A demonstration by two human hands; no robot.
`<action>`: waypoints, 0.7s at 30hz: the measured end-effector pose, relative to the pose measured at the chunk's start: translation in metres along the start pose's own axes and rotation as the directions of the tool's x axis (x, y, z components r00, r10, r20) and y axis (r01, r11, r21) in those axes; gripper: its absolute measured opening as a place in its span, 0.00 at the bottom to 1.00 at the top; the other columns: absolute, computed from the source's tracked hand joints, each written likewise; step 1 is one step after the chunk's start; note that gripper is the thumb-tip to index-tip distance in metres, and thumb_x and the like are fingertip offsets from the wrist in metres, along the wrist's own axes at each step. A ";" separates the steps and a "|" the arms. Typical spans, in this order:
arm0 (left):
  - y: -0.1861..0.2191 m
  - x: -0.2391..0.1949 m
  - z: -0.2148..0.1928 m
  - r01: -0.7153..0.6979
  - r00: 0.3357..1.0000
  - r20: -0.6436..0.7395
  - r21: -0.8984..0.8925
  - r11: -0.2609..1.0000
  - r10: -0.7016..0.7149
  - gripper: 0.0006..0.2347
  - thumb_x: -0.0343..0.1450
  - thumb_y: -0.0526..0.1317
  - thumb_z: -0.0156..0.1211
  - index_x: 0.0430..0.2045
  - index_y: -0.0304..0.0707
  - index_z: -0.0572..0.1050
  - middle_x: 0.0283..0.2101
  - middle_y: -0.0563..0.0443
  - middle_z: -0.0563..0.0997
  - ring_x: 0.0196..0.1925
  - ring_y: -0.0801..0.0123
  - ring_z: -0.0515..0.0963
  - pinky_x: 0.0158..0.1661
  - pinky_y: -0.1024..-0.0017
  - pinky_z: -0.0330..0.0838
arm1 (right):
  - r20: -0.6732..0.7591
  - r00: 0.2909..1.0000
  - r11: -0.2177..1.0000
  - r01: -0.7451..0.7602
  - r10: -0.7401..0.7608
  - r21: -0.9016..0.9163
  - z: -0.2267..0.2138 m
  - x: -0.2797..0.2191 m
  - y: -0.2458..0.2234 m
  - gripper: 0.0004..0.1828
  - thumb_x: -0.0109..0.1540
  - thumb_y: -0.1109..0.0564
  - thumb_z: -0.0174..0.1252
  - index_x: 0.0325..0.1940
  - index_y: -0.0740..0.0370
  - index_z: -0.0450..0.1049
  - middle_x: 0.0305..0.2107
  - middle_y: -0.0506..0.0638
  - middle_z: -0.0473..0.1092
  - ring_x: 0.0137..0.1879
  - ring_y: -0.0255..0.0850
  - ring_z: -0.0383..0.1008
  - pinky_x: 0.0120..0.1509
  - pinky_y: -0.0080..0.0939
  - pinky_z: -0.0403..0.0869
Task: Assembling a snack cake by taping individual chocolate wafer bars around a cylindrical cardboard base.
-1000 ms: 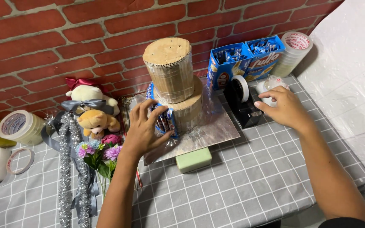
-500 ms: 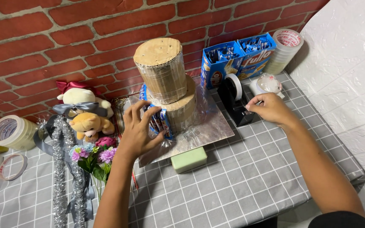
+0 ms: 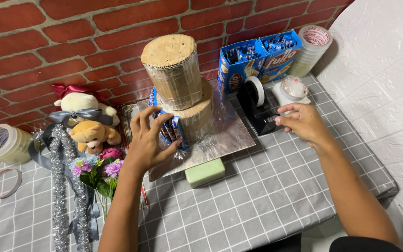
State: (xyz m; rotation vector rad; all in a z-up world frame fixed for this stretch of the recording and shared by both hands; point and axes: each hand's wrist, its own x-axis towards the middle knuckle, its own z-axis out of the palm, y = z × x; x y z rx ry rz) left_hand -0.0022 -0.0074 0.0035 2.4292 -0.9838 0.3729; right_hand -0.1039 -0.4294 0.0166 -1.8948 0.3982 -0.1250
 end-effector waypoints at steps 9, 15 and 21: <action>-0.002 0.000 0.001 0.014 1.000 0.017 -0.005 1.000 -0.014 0.31 0.63 0.53 0.66 0.63 0.60 0.62 0.63 0.46 0.56 0.63 0.47 0.54 0.60 0.53 0.54 | -0.050 0.998 0.999 -0.039 0.037 -0.022 0.007 -0.013 0.026 0.11 0.59 0.65 0.64 0.46 0.70 0.79 0.28 0.58 0.79 0.24 0.32 0.71 0.26 0.26 0.67; -0.002 -0.001 0.001 0.015 1.000 0.021 -0.012 1.000 -0.015 0.31 0.63 0.53 0.66 0.62 0.61 0.62 0.63 0.46 0.57 0.63 0.47 0.55 0.60 0.51 0.54 | -0.042 0.999 0.992 0.008 -0.013 -0.129 0.005 0.002 0.052 0.08 0.59 0.66 0.64 0.42 0.69 0.81 0.25 0.57 0.77 0.26 0.35 0.73 0.30 0.31 0.69; -0.011 -0.003 0.011 -0.004 1.000 -0.008 -0.040 0.999 0.004 0.29 0.62 0.47 0.61 0.61 0.60 0.64 0.63 0.45 0.58 0.64 0.48 0.54 0.63 0.51 0.51 | 0.155 0.980 0.979 0.094 -0.123 0.181 0.011 -0.007 0.021 0.10 0.59 0.64 0.64 0.44 0.70 0.80 0.26 0.59 0.78 0.27 0.35 0.74 0.28 0.28 0.68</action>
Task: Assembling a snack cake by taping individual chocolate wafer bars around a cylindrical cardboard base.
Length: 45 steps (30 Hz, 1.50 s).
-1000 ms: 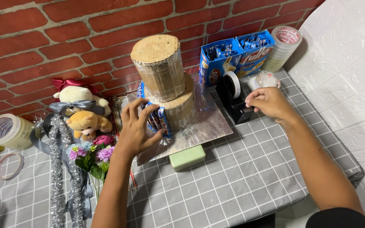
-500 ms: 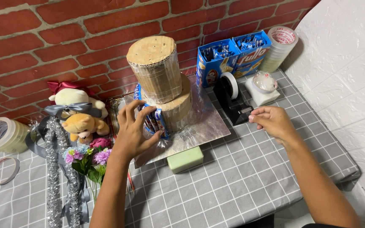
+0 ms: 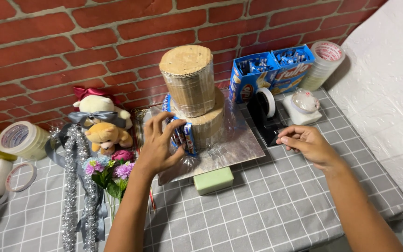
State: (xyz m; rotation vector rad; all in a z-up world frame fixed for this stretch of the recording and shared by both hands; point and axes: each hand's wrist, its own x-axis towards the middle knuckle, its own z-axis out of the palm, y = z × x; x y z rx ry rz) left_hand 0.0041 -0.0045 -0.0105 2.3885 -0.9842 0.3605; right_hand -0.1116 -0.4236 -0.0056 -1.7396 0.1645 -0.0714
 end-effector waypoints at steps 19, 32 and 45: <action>0.008 -0.001 -0.002 0.056 0.996 -0.057 -0.140 0.989 -0.065 0.30 0.59 0.41 0.49 0.61 0.60 0.67 0.64 0.47 0.57 0.66 0.49 0.54 0.66 0.51 0.51 | -0.023 0.868 0.849 0.479 -0.496 -0.222 0.214 0.030 -0.071 0.10 0.61 0.52 0.64 0.45 0.45 0.85 0.43 0.41 0.60 0.51 0.32 0.57 0.65 0.36 0.52; 0.009 -0.001 -0.001 0.062 0.996 -0.053 -0.173 0.983 -0.072 0.29 0.60 0.40 0.50 0.60 0.59 0.67 0.65 0.47 0.57 0.67 0.49 0.53 0.67 0.50 0.49 | -0.194 0.745 0.716 0.481 -0.638 -0.506 0.232 0.032 -0.057 0.10 0.56 0.49 0.72 0.41 0.44 0.83 0.39 0.39 0.62 0.51 0.40 0.60 0.62 0.42 0.57; 0.010 -0.001 -0.003 0.068 0.996 -0.040 -0.209 0.975 -0.078 0.29 0.60 0.39 0.52 0.61 0.58 0.66 0.65 0.46 0.57 0.66 0.48 0.53 0.67 0.49 0.49 | -0.095 0.526 0.430 0.564 -0.845 -0.705 0.230 0.030 -0.065 0.08 0.56 0.50 0.71 0.37 0.42 0.80 0.43 0.43 0.61 0.50 0.47 0.58 0.59 0.46 0.56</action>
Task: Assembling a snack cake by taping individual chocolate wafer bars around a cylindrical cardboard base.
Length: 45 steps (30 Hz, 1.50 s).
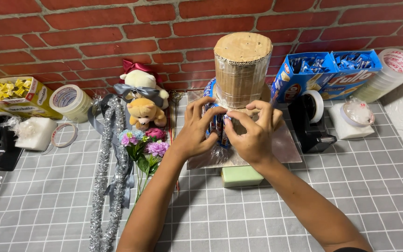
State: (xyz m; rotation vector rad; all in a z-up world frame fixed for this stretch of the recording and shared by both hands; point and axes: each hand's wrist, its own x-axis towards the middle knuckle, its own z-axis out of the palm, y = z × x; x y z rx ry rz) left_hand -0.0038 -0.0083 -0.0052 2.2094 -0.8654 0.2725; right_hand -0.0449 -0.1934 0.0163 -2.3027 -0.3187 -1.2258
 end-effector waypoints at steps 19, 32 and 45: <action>-0.003 0.002 0.002 -0.045 0.998 -0.040 -0.025 0.999 0.044 0.29 0.61 0.45 0.65 0.60 0.53 0.67 0.62 0.48 0.61 0.65 0.51 0.55 0.69 0.48 0.47 | 0.114 0.993 0.998 0.043 -0.039 -0.036 -0.007 0.003 0.002 0.23 0.55 0.43 0.71 0.47 0.53 0.74 0.47 0.49 0.57 0.51 0.52 0.56 0.62 0.52 0.55; -0.001 0.002 0.000 -0.051 0.999 0.009 0.072 0.996 0.050 0.29 0.62 0.46 0.62 0.62 0.57 0.65 0.63 0.46 0.60 0.64 0.49 0.55 0.66 0.46 0.52 | 0.169 0.983 0.997 0.072 -0.069 -0.014 -0.016 0.011 0.012 0.16 0.57 0.41 0.67 0.44 0.46 0.77 0.48 0.48 0.58 0.52 0.52 0.55 0.61 0.50 0.58; -0.008 0.002 0.003 -0.071 0.997 0.018 0.165 0.984 0.069 0.38 0.60 0.50 0.73 0.66 0.62 0.59 0.64 0.45 0.57 0.64 0.45 0.55 0.66 0.43 0.55 | 0.271 0.955 0.981 -0.071 0.119 -0.181 -0.099 -0.012 0.146 0.14 0.59 0.49 0.70 0.49 0.46 0.80 0.48 0.46 0.64 0.53 0.49 0.63 0.62 0.50 0.64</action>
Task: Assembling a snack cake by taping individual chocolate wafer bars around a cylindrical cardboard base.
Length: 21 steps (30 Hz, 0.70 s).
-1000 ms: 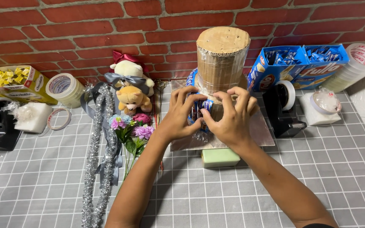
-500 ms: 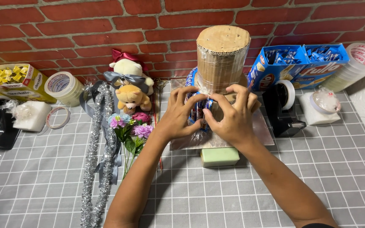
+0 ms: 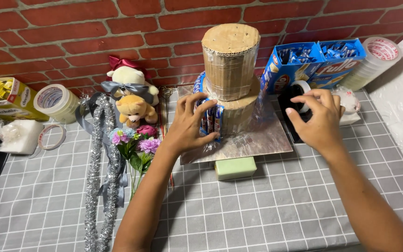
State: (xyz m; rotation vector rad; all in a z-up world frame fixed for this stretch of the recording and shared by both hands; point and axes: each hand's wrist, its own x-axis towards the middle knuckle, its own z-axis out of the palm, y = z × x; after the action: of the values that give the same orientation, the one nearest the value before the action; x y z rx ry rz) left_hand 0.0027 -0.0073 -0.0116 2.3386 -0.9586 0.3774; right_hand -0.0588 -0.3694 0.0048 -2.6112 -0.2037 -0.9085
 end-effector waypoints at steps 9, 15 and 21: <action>-0.001 -0.001 0.012 -0.072 0.994 -0.068 0.159 0.985 0.083 0.40 0.58 0.54 0.78 0.63 0.57 0.59 0.65 0.43 0.55 0.67 0.46 0.53 0.67 0.39 0.56 | 0.306 0.871 0.923 -0.355 0.385 -0.150 -0.017 -0.040 0.064 0.18 0.63 0.39 0.59 0.50 0.47 0.82 0.52 0.56 0.68 0.62 0.58 0.67 0.70 0.59 0.61; 0.001 -0.001 0.004 -0.071 0.997 -0.020 0.151 0.986 0.075 0.38 0.62 0.52 0.77 0.65 0.56 0.58 0.65 0.43 0.54 0.67 0.44 0.53 0.67 0.39 0.58 | 0.412 0.674 0.665 -0.722 0.612 0.193 -0.016 -0.025 0.057 0.09 0.64 0.53 0.63 0.42 0.60 0.82 0.40 0.49 0.76 0.41 0.36 0.72 0.53 0.36 0.69; -0.006 -0.003 0.010 -0.040 0.999 -0.028 0.163 0.986 0.045 0.42 0.59 0.57 0.75 0.67 0.62 0.56 0.65 0.45 0.56 0.65 0.46 0.55 0.65 0.46 0.54 | 0.371 0.671 0.565 -0.741 0.642 0.363 -0.025 -0.015 0.045 0.08 0.59 0.60 0.63 0.41 0.61 0.82 0.25 0.53 0.75 0.29 0.32 0.68 0.33 0.31 0.66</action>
State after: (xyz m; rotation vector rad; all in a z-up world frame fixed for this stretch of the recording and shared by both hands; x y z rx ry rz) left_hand 0.0050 -0.0087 -0.0234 2.4527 -0.9974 0.5264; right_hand -0.0732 -0.4208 0.0003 -1.9912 0.4848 -0.2441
